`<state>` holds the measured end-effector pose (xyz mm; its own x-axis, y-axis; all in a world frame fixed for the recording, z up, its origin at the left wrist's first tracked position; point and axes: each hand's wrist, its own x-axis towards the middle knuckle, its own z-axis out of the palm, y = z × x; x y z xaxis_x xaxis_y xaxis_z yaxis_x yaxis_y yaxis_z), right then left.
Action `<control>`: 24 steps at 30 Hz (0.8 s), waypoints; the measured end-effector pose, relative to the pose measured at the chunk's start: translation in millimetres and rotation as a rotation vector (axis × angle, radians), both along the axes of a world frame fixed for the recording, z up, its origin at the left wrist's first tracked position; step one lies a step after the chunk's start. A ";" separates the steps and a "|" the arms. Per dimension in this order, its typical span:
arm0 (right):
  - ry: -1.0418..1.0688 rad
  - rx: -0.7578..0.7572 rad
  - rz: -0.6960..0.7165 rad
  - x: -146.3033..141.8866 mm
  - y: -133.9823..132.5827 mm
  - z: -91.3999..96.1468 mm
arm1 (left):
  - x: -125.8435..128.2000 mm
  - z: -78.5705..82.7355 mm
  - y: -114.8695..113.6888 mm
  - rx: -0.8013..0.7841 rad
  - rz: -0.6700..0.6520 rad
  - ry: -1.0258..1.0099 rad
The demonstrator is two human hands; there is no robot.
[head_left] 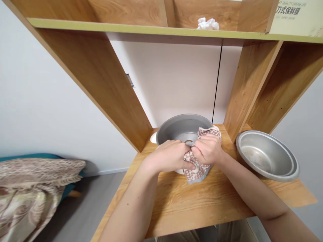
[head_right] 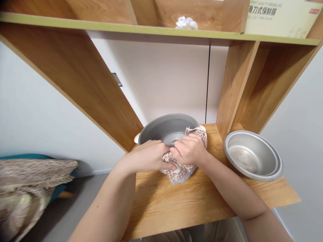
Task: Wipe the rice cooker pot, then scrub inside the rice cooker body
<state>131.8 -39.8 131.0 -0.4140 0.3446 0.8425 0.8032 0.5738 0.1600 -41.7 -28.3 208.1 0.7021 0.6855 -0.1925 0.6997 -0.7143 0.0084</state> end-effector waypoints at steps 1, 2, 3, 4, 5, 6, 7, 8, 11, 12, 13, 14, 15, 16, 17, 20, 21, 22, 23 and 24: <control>-0.006 -0.010 0.005 1.7 1.5 0.0 | 0.2 0.0 0.1 0.006 0.000 -0.001; -0.010 -0.018 0.010 3.0 2.8 0.0 | 0.3 0.1 0.2 0.009 0.000 -0.002; -0.008 -0.023 0.014 3.9 3.7 0.1 | 0.5 0.4 0.1 0.011 -0.003 -0.003; -0.003 -0.027 0.018 4.7 4.3 0.3 | 0.6 0.6 -0.1 0.013 -0.007 -0.004; 0.006 -0.029 0.020 5.4 4.8 0.6 | 0.7 0.9 -0.2 0.014 -0.012 -0.002; 0.013 -0.031 0.022 6.2 5.2 1.0 | 0.8 1.1 -0.3 0.013 -0.016 0.001; 0.016 -0.034 0.025 7.0 5.4 1.4 | 0.8 1.3 -0.3 0.011 -0.021 0.003; 0.017 -0.035 0.030 7.9 5.7 1.9 | 0.7 1.2 -0.3 0.009 -0.025 0.004; 0.017 -0.033 0.051 10.4 6.4 2.9 | 0.2 0.3 0.5 0.007 -0.040 -0.002; 0.020 -0.035 0.053 10.8 6.5 2.9 | 0.1 -0.2 1.0 0.008 -0.045 -0.007; 0.024 -0.038 0.051 10.8 6.5 2.9 | -0.1 -0.7 1.4 0.009 -0.049 -0.010; 0.029 -0.041 0.044 10.5 6.4 2.6 | -0.1 -1.3 1.9 0.010 -0.050 -0.013; 0.035 -0.042 0.034 9.9 6.1 2.2 | 0.0 -1.8 2.3 0.010 -0.051 -0.017; 0.043 -0.041 0.023 8.8 5.7 1.6 | 0.2 -2.2 2.7 0.009 -0.049 -0.021; 0.051 -0.038 0.012 7.5 5.2 0.9 | 0.4 -2.6 2.9 0.008 -0.045 -0.027; 0.079 -0.025 -0.020 2.4 3.0 -0.9 | 1.0 -3.5 3.1 0.006 -0.026 -0.040; 0.087 -0.022 -0.028 0.4 2.0 -1.2 | 0.9 -3.8 3.0 0.006 -0.022 -0.043; 0.094 -0.020 -0.036 -1.6 0.9 -1.5 | 0.5 -4.0 2.9 0.008 -0.022 -0.046; 0.099 -0.017 -0.043 -3.6 -0.3 -1.8 | -0.1 -4.2 2.8 0.010 -0.025 -0.051; 0.103 -0.016 -0.051 -5.7 -1.7 -2.0 | -0.9 -4.4 2.7 0.011 -0.030 -0.058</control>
